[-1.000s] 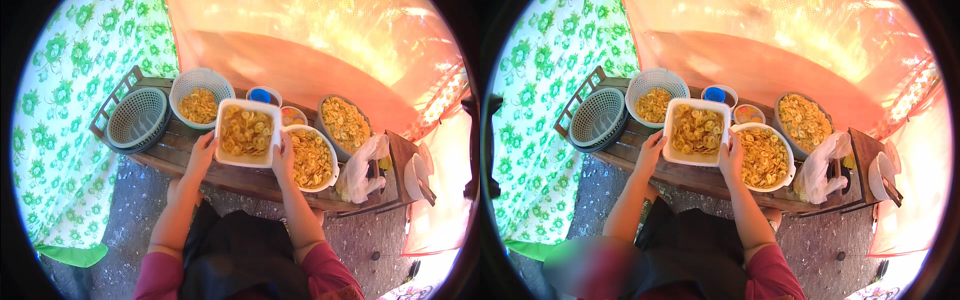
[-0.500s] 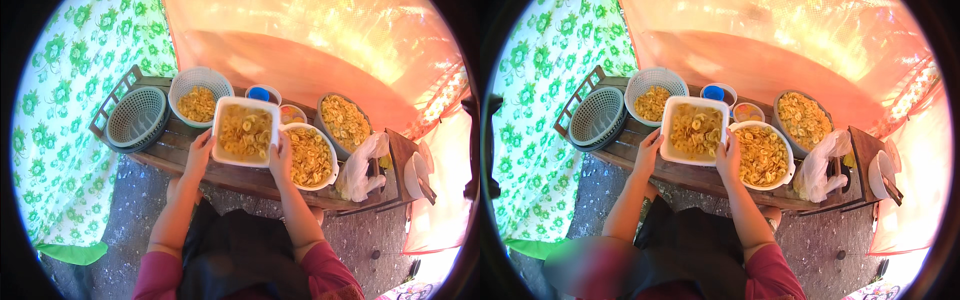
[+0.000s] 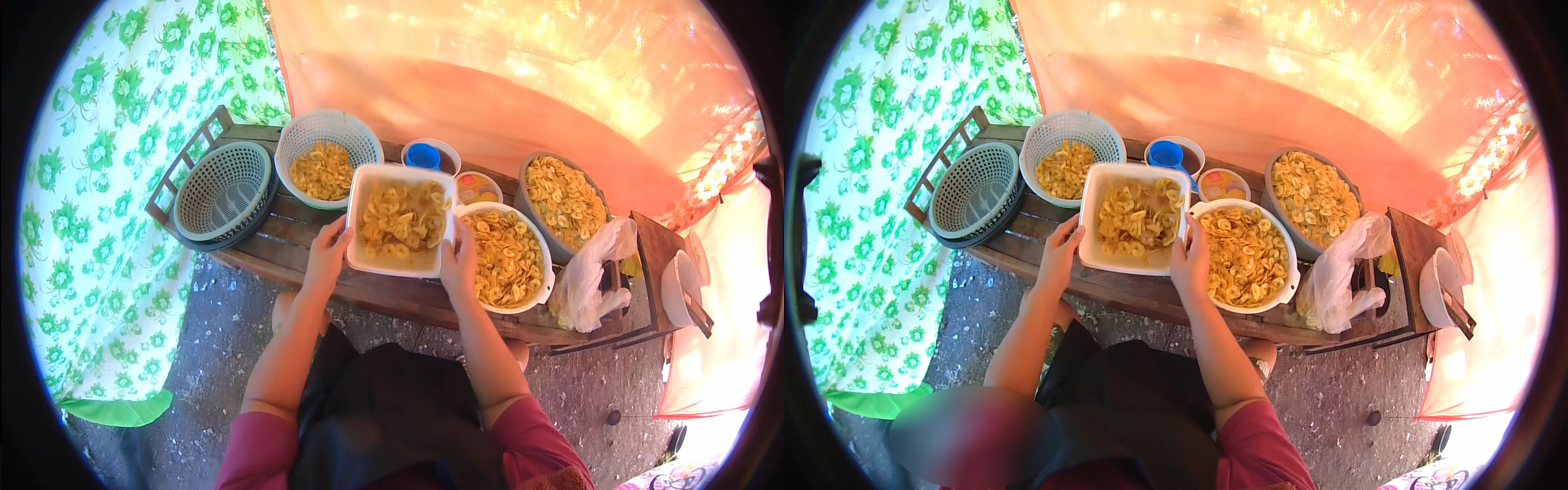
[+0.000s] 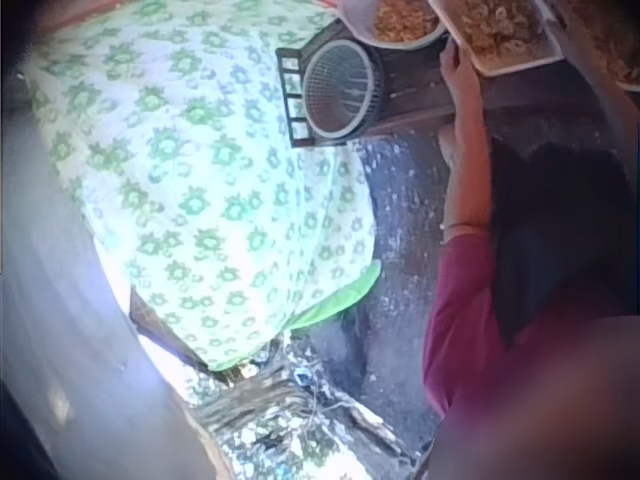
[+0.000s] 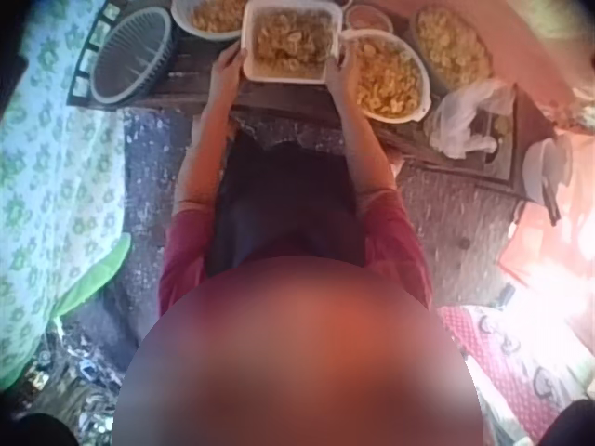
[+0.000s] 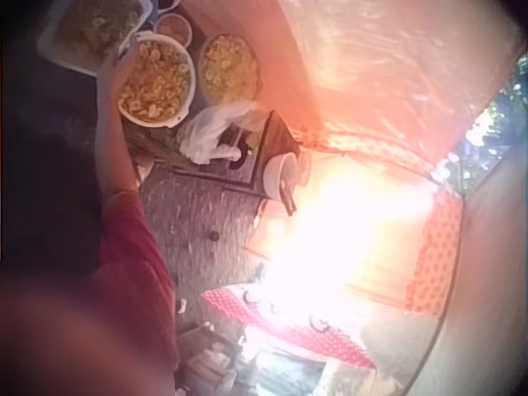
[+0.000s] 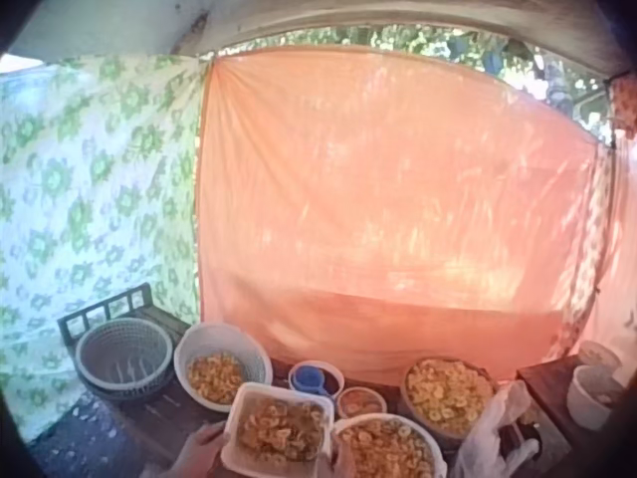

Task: The person sorts yellow, chip-like food items by hand from a large bowl into a white rectangular container. They then pour the contents of the container into a colander and repeat the sorting process.

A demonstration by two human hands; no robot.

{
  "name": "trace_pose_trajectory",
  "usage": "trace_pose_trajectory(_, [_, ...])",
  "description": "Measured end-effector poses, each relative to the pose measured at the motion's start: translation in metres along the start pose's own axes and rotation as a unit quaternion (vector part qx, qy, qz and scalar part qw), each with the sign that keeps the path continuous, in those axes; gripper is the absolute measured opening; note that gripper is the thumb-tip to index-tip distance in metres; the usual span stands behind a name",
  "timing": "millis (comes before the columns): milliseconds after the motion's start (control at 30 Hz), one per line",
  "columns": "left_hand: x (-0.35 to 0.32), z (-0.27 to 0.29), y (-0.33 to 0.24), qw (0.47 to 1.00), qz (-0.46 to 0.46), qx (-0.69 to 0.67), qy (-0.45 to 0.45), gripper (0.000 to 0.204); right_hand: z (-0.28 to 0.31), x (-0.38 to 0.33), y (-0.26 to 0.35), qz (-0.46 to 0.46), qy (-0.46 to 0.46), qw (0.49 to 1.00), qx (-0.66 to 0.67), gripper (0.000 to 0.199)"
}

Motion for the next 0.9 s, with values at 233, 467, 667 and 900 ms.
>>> trace_pose_trajectory(233, [0.002,-0.003,-0.004,1.0,0.012,-0.009,-0.004,0.038,0.004,0.003,0.002,-0.075,0.021,0.997,0.026,0.043])
trace_pose_trajectory(467, [-0.001,-0.005,-0.007,0.999,-0.037,-0.015,0.008,0.039,0.005,0.001,0.007,-0.019,-0.016,0.999,0.026,0.042])
trace_pose_trajectory(667, [0.001,-0.005,-0.006,0.999,-0.032,-0.007,0.001,0.036,0.007,0.003,0.016,0.093,-0.081,0.987,0.104,0.042])
trace_pose_trajectory(900, [-0.002,-0.003,-0.008,1.0,-0.015,0.013,-0.004,0.037,0.004,-0.001,0.011,0.003,-0.064,0.991,0.114,0.041])
Point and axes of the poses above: each hand's wrist, its own x-axis towards the middle knuckle, its own z-axis out of the back of the hand, y = z × x, the point moved 2 cm from there along x, towards the middle knuckle, and after that the axes turned 5 degrees about z, right-handed, at the moved point
